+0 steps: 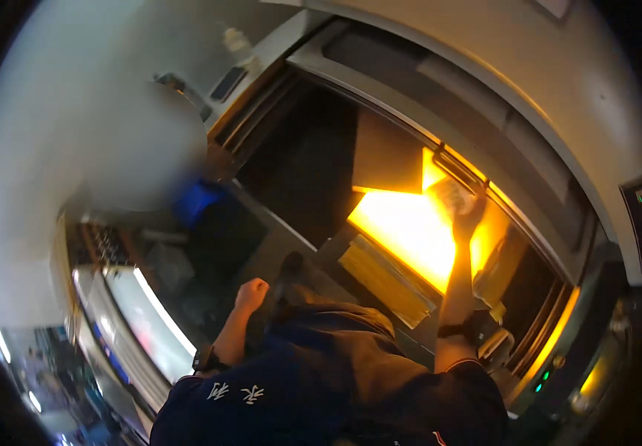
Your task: The person is operating an exposure machine to process large industrial sheets, placing them in the machine, securing them, and then sorting them at a workstation.
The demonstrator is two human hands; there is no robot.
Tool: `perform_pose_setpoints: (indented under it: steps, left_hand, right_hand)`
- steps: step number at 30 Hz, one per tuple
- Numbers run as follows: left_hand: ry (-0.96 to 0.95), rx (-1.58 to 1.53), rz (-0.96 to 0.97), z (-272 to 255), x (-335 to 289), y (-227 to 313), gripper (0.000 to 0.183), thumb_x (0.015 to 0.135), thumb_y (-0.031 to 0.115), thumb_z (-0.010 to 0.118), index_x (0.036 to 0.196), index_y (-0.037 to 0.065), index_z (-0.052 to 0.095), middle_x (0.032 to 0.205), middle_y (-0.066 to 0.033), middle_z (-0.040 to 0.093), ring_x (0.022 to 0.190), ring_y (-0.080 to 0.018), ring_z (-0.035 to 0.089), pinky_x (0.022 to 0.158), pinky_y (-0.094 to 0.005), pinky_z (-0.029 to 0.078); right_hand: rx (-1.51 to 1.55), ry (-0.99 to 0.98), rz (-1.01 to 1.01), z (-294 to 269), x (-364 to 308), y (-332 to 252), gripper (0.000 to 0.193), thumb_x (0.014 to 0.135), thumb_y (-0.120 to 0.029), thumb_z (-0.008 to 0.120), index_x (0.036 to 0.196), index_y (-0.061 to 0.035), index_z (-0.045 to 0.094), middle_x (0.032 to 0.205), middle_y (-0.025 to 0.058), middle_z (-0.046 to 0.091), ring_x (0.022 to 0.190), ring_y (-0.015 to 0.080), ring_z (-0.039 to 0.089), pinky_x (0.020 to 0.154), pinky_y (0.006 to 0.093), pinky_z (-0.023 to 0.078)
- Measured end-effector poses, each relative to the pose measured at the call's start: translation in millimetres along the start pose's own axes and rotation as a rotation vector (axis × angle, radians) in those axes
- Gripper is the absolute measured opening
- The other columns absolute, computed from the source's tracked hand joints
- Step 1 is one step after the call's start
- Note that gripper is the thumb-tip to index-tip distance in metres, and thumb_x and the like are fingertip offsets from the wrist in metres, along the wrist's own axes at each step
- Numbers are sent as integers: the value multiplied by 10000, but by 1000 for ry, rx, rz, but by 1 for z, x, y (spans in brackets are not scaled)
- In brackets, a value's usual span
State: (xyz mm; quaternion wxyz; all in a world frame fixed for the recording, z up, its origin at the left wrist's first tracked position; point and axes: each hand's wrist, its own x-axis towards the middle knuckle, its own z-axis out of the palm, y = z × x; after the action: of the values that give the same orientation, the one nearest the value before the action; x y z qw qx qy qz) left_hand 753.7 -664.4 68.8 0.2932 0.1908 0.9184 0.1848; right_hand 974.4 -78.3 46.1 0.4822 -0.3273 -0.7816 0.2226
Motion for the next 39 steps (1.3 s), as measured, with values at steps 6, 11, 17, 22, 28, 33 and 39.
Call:
perform_pose_setpoints:
  steps: [6,11,17,22,28,33,39]
  left_hand:
    - [-77,-135,314,-63,129,16,250,905,247,581,969,22,668,875,-169,689,825,-310,680,696,-375,508]
    - [-185,-184,556,-128,182,12,254,907,244,581,974,12,663,859,-162,686,783,-297,672,670,-364,496]
    - [-324,-387,477,-201,183,-3,229,947,200,542,969,15,674,752,-47,639,646,-123,574,597,-268,450]
    - [-671,-604,249,-178,209,-16,253,966,206,530,1096,13,630,787,-22,615,667,-87,543,574,-246,429]
    - [-1019,-542,117,-123,222,5,330,959,272,568,1187,33,572,863,-18,630,738,-113,587,650,-286,484]
    - [-865,-876,555,-127,194,35,650,878,385,659,1375,70,381,1349,-102,435,1270,-202,437,1029,-368,406]
    - [-617,-1371,909,-209,145,155,1009,741,522,743,1496,118,208,1567,-105,197,1441,-313,199,1156,-505,206]
  right_hand:
    - [-490,-263,79,54,-63,-67,685,771,-204,726,1381,-111,430,1446,181,385,1332,383,357,1071,518,325]
    - [-873,-400,308,87,-142,-101,718,807,-372,682,1411,-114,391,1460,154,382,1384,346,291,1128,522,243]
    - [-988,-832,701,93,-146,-182,562,826,-462,652,1248,-103,558,1235,119,608,1196,278,544,1063,502,349]
    - [-906,-784,966,90,-193,-230,508,799,-483,657,1098,-72,646,1048,134,689,1025,314,642,948,481,437]
    - [-882,-724,1043,54,-244,-324,487,820,-508,631,984,-53,691,989,185,691,958,354,655,836,451,498]
    - [-995,-544,777,-6,-172,-434,454,812,-479,675,834,-26,666,808,182,659,785,380,627,715,495,472]
    - [200,303,249,7,-153,-477,151,746,-176,747,821,-91,647,862,54,657,810,289,625,778,488,445]
